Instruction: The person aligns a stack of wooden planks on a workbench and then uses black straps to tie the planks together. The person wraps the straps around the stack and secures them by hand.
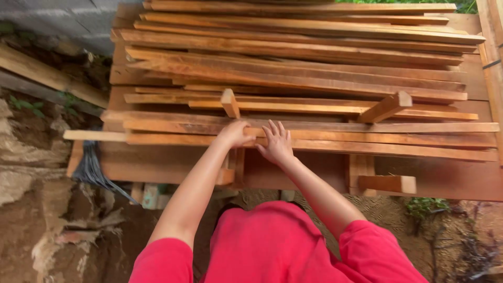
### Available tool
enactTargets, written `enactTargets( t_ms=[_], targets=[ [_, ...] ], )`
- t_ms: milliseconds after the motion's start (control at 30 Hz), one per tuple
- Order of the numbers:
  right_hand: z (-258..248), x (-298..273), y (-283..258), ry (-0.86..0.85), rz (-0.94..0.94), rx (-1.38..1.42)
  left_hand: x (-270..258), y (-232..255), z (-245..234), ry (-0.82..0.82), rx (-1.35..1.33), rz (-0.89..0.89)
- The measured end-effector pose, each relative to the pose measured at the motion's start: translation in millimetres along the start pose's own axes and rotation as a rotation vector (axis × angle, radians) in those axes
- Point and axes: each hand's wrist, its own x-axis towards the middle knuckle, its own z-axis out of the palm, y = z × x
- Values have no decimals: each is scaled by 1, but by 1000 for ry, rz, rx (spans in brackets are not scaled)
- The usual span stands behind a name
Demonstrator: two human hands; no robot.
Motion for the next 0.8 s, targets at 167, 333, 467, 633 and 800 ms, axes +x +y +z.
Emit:
enactTargets(
  t_ms=[167,333,467,633,800],
  targets=[
    [11,20,-42,-9,146,-109,-58,-68,-29,81,213,-56],
    [17,17,-48,40,187,-91,-76,-89,-30,193,274,66],
    [35,26,-38,103,222,-23,-78,-93,-28,218,245,92],
    [21,19,-45,92,237,-12,-81,-91,-28,206,214,102],
    [20,17,-47,118,177,-47,-91,-96,-36,138,169,104]
  ],
)
